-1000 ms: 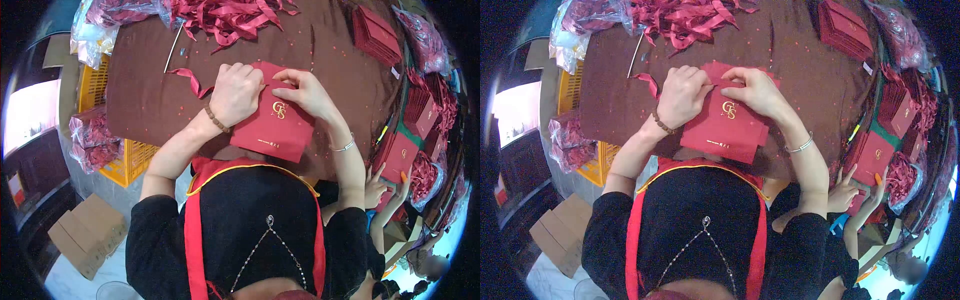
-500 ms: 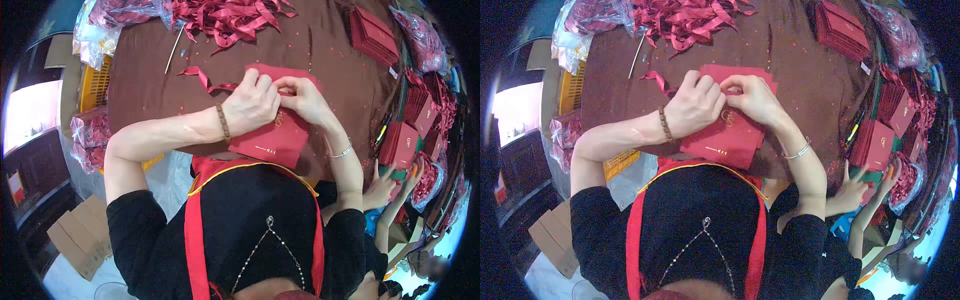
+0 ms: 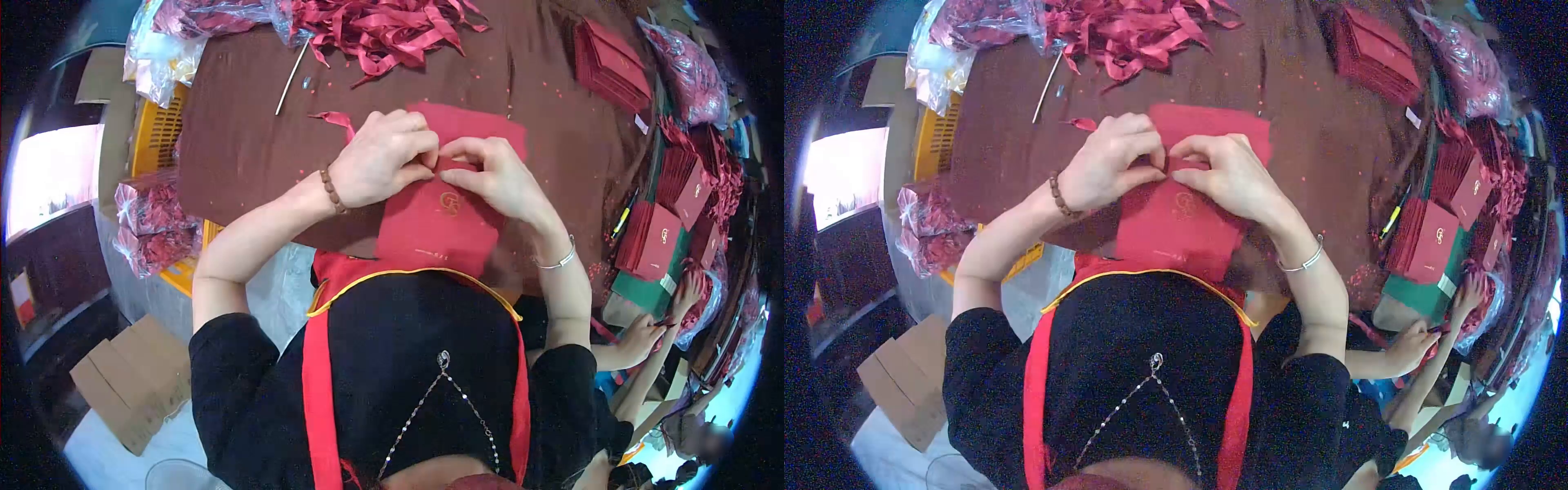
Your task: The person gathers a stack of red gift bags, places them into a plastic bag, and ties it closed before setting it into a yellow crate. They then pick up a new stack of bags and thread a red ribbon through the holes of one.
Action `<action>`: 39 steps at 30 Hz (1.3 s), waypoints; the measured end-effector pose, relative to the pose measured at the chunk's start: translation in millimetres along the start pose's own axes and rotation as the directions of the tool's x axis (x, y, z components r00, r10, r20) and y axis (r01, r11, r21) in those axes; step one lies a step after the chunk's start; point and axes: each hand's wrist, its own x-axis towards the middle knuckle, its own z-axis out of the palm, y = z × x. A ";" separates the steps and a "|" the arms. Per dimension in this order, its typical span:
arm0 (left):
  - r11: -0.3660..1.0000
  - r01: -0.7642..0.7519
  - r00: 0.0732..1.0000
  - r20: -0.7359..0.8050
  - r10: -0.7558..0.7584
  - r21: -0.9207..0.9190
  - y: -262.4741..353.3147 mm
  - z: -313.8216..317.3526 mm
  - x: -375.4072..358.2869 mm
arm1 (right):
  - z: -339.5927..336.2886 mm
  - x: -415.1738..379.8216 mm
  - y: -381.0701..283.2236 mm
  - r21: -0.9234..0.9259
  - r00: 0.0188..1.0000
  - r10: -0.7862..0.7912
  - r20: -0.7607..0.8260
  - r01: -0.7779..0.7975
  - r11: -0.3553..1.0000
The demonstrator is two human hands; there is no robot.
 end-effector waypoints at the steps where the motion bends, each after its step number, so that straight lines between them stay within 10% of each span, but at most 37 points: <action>1: 0.999 -0.017 0.997 -0.078 0.015 -0.028 -1.1 1.0 -0.6 | 1.5 1.2 4.3 -0.005 1.000 -0.019 0.012 0.019 1.000; 4: 0.889 0.183 0.983 0.085 -0.163 -0.419 1.4 -6.7 0.8 | 2.4 -0.1 0.6 -0.042 0.999 -0.037 0.010 0.037 0.998; 12: 0.975 0.170 0.874 0.479 -0.081 -0.145 -32.7 -24.8 22.8 | 2.3 2.9 -2.3 -0.012 0.999 -0.034 0.025 0.034 0.999; 13: 0.900 0.417 0.747 0.611 -0.262 -0.123 -21.7 -33.1 30.8 | 2.9 4.4 0.7 -0.023 0.999 -0.039 0.031 0.040 0.999; 22: 0.902 0.119 0.808 0.569 0.156 -0.416 -53.0 -22.7 42.8 | 0.7 13.4 4.9 0.125 0.998 -0.045 0.039 0.040 0.991; 28: 0.877 0.396 0.755 0.640 -0.142 -0.273 -38.3 -26.1 40.6 | 2.9 16.9 11.9 0.130 0.995 -0.087 0.038 0.082 0.988; 30: 0.955 0.160 0.828 0.561 0.009 -0.251 -40.5 -26.9 37.3 | 1.9 17.3 9.2 0.127 0.994 -0.097 0.050 0.090 0.988; 36: 0.966 0.136 0.719 0.692 0.058 -0.222 -44.2 -33.4 38.5 | 1.3 16.1 -1.2 -0.162 0.959 -0.276 0.058 0.282 0.946; 39: 0.912 0.124 0.729 0.659 0.184 -0.391 -51.3 -31.2 37.8 | 0.3 17.9 -0.5 0.001 0.976 -0.211 0.052 0.211 0.977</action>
